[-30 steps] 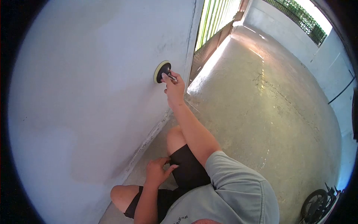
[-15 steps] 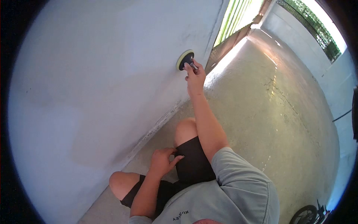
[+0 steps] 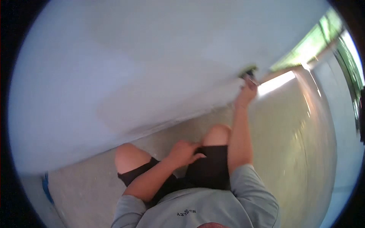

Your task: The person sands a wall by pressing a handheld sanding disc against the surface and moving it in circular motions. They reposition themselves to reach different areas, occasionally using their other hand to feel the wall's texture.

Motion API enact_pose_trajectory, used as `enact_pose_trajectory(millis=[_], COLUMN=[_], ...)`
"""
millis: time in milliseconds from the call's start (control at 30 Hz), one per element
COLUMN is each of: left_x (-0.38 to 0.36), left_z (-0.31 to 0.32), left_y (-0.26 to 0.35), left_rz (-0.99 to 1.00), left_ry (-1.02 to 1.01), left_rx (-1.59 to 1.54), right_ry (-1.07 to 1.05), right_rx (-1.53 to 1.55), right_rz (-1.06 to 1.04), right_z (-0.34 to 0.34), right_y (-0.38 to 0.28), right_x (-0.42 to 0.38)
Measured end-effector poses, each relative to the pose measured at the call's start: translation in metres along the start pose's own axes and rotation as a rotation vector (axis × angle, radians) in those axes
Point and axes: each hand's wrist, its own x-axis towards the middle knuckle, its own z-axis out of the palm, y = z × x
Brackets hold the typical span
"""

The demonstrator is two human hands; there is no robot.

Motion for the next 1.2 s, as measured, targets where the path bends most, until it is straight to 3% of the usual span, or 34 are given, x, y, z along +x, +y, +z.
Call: enact_pose_trajectory(millis=[100, 267, 467, 533, 600, 667, 800, 1033, 1100, 1200], left_x=[0.007, 0.009, 0.012, 0.010, 0.005, 0.001, -0.013, -0.042, -0.043, -0.049], left_z=[-0.010, 0.017, 0.001, 0.003, 0.012, 0.014, -0.002, -0.047, -0.060, -0.073], left_y=[0.000, -0.019, -0.014, -0.017, -0.023, -0.025, 0.000, 0.049, 0.059, 0.062], left_rz=[-0.031, 0.018, -0.117, -0.127, -0.127, -0.052, -0.104, -0.048, -0.002, 0.020], left_ry=[-0.095, -0.008, 0.002, 0.022, 0.043, 0.202, 0.207, 0.234, 0.260, 0.263], left_rx=[0.117, 0.131, 0.241, 0.246, 0.253, 0.165, 0.209, 0.156, 0.110, 0.165], right_ry=[-0.016, -0.017, -0.010, -0.173, -0.194, -0.342, -0.424, -0.315, -0.338, -0.308], right_rx=[-0.087, 0.099, 0.183, 0.167, 0.206, 0.315, 0.393, 0.350, 0.264, 0.270], right_rz=[-0.039, -0.066, -0.021, -0.070, -0.073, -0.215, -0.335, -0.479, -0.694, -0.619], right_z=[0.008, 0.011, 0.018, 0.019, 0.023, 0.032, 0.046, 0.064, 0.066, 0.069], right_y=[-0.027, -0.041, -0.051, -0.052, -0.059, -0.062, -0.097, -0.132, -0.133, -0.148], right_x=[-0.010, -0.020, -0.021, -0.024, -0.037, -0.045, -0.068, -0.083, -0.074, -0.062])
